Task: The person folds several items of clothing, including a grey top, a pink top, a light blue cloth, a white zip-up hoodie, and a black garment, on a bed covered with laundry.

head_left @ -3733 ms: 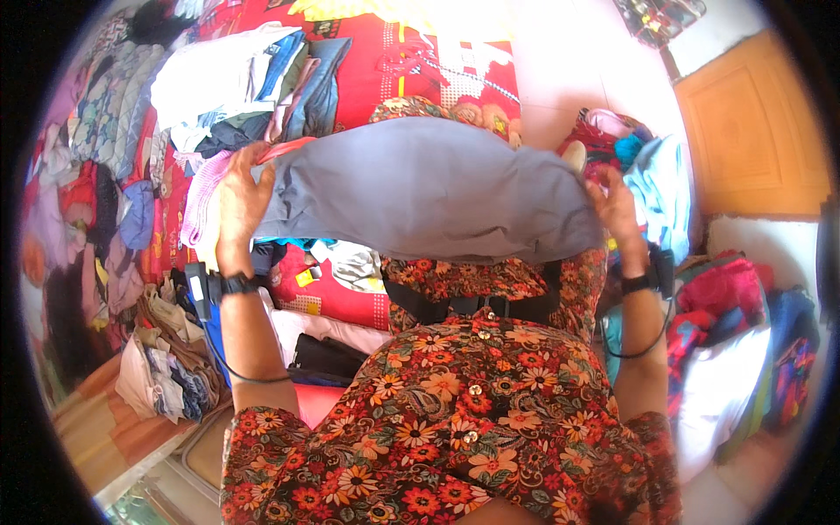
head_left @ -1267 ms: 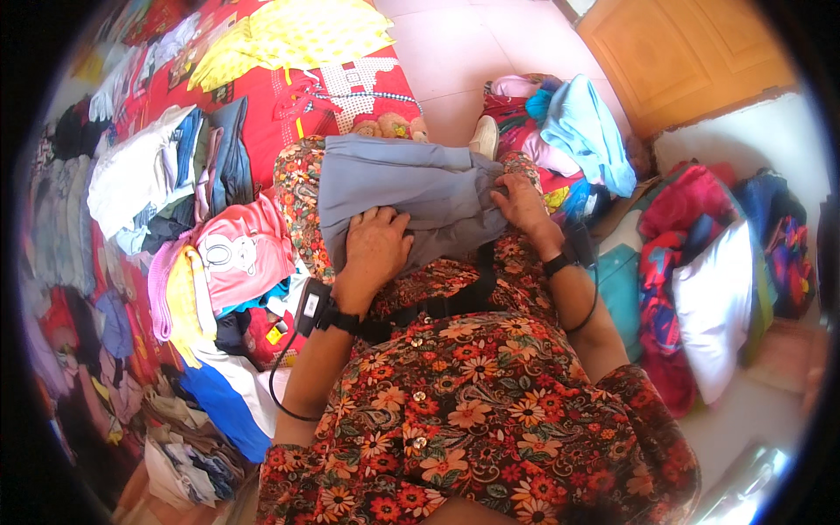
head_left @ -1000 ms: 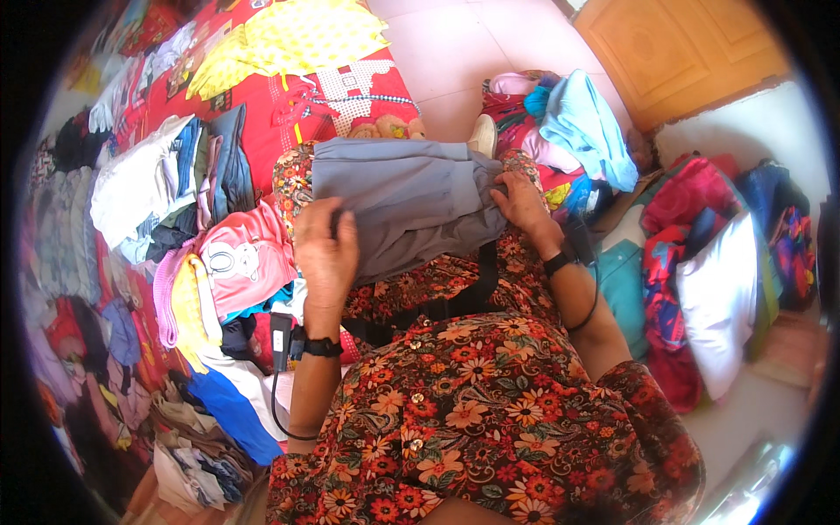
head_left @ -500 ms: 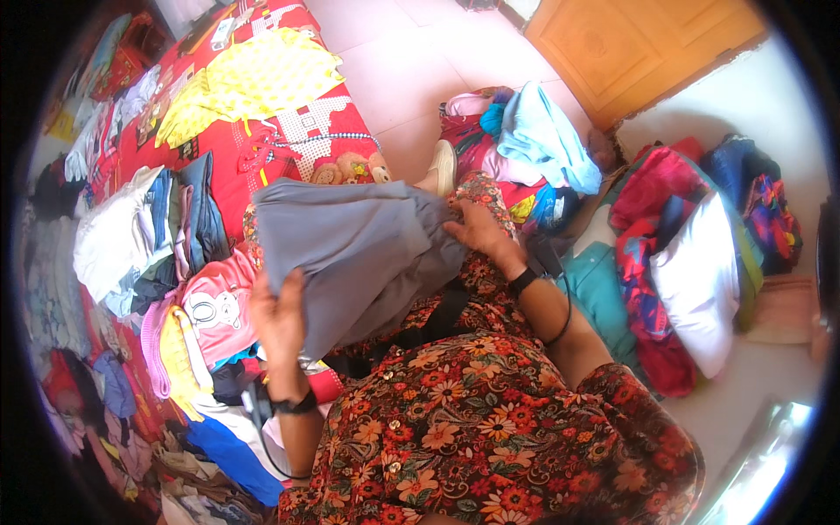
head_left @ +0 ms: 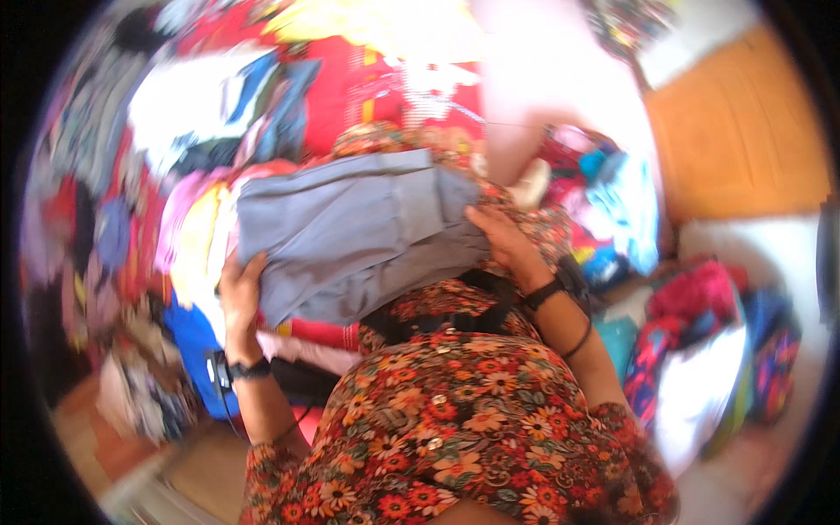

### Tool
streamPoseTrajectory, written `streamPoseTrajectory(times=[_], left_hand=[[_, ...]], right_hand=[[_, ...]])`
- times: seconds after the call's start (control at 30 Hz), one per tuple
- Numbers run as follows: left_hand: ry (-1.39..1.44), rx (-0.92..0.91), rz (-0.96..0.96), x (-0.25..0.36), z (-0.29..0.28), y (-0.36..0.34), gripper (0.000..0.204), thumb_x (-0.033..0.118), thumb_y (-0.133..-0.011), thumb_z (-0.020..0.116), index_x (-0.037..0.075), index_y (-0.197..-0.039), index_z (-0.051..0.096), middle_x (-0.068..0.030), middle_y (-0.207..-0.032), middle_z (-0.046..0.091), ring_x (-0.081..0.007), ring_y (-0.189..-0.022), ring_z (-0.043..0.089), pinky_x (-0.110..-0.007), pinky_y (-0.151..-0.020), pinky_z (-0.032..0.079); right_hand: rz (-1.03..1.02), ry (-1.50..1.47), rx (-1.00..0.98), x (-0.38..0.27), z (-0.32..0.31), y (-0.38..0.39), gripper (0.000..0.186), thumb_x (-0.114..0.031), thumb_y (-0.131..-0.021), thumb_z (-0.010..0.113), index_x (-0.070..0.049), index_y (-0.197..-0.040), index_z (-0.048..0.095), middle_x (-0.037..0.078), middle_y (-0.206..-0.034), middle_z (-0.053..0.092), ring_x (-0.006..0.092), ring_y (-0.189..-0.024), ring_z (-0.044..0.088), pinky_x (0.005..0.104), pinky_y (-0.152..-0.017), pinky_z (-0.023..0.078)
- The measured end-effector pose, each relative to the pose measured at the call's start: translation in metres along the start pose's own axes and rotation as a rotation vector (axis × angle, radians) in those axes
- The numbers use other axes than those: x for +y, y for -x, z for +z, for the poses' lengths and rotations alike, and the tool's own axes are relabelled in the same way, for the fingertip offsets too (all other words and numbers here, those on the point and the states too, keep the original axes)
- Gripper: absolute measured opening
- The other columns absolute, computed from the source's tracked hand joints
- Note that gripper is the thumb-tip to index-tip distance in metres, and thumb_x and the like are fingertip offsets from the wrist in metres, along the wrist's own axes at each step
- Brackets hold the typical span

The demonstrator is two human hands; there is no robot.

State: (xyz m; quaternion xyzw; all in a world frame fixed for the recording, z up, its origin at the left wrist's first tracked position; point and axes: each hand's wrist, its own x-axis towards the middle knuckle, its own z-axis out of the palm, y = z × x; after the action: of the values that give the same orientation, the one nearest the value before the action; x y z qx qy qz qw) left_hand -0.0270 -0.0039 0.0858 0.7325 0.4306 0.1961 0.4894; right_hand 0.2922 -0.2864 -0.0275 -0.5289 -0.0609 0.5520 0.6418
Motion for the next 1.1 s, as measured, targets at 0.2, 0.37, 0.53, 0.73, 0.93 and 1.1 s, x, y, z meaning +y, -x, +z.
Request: streamPoseTrajectory(times=[0.2, 0.37, 0.53, 0.73, 0.93, 1.1], left_hand=[[0.041, 0.086, -0.196, 0.004, -0.041, 0.027, 0.033, 0.014, -0.088, 0.058, -0.004, -0.116, 0.061, -0.0047, -0.1, 0.067, -0.0128, -0.089, 0.06, -0.029, -0.083, 0.048], [-0.028, 0.23, -0.188, 0.024, -0.126, 0.059, 0.024, 0.017, -0.082, 0.061, 0.001, -0.099, 0.066, 0.0012, -0.081, 0.063, -0.0084, -0.074, 0.055, -0.026, -0.07, 0.047], [-0.508, 0.428, -0.345, 0.048, -0.254, 0.127, 0.026, 0.017, -0.076, 0.058, 0.003, -0.097, 0.067, 0.0028, -0.082, 0.059, -0.0091, -0.073, 0.053, -0.026, -0.067, 0.044], [-0.538, 0.203, -0.857, 0.042, -0.34, 0.244, 0.027, 0.012, -0.068, 0.059, 0.004, -0.092, 0.067, -0.0035, -0.077, 0.061, -0.0137, -0.072, 0.055, -0.028, -0.065, 0.046], [-0.391, -0.059, -0.96, -0.087, -0.215, 0.325, 0.042, 0.011, -0.065, 0.068, 0.004, -0.106, 0.068, -0.0074, -0.086, 0.068, -0.0197, -0.086, 0.062, -0.031, -0.08, 0.049], [-0.501, 0.209, -0.992, -0.126, -0.185, 0.343, 0.042, 0.012, -0.074, 0.065, 0.002, -0.114, 0.065, -0.0115, -0.097, 0.07, -0.0209, -0.087, 0.065, -0.035, -0.08, 0.05]], right_hand=[[-0.067, 0.108, 0.029, -0.045, 0.051, -0.007, 0.054, -0.017, -0.082, 0.066, 0.0, -0.13, 0.049, 0.008, -0.119, 0.058, 0.0203, -0.106, 0.058, 0.0365, -0.095, 0.047], [0.06, 0.199, -0.348, -0.075, 0.139, -0.016, 0.057, -0.011, -0.079, 0.066, 0.003, -0.131, 0.047, 0.012, -0.121, 0.059, 0.0223, -0.109, 0.058, 0.0367, -0.099, 0.044], [0.105, 0.416, -1.039, -0.043, 0.254, 0.002, 0.048, -0.014, -0.082, 0.067, 0.001, -0.126, 0.053, 0.005, -0.112, 0.063, 0.0145, -0.102, 0.058, 0.0313, -0.094, 0.045], [-0.084, 0.656, -1.934, 0.01, 0.31, 0.073, 0.03, -0.025, -0.081, 0.066, -0.001, -0.098, 0.06, 0.021, -0.086, 0.067, 0.0327, -0.081, 0.067, 0.0402, -0.074, 0.052], [0.161, 0.752, -1.887, 0.001, 0.286, 0.035, 0.024, -0.023, -0.089, 0.065, 0.0, -0.097, 0.061, 0.013, -0.085, 0.068, 0.023, -0.079, 0.067, 0.0333, -0.072, 0.052], [0.177, 0.83, -1.615, 0.006, 0.253, 0.007, 0.022, -0.021, -0.088, 0.065, 0.0, -0.093, 0.061, 0.015, -0.082, 0.068, 0.0249, -0.077, 0.068, 0.0335, -0.07, 0.053]])
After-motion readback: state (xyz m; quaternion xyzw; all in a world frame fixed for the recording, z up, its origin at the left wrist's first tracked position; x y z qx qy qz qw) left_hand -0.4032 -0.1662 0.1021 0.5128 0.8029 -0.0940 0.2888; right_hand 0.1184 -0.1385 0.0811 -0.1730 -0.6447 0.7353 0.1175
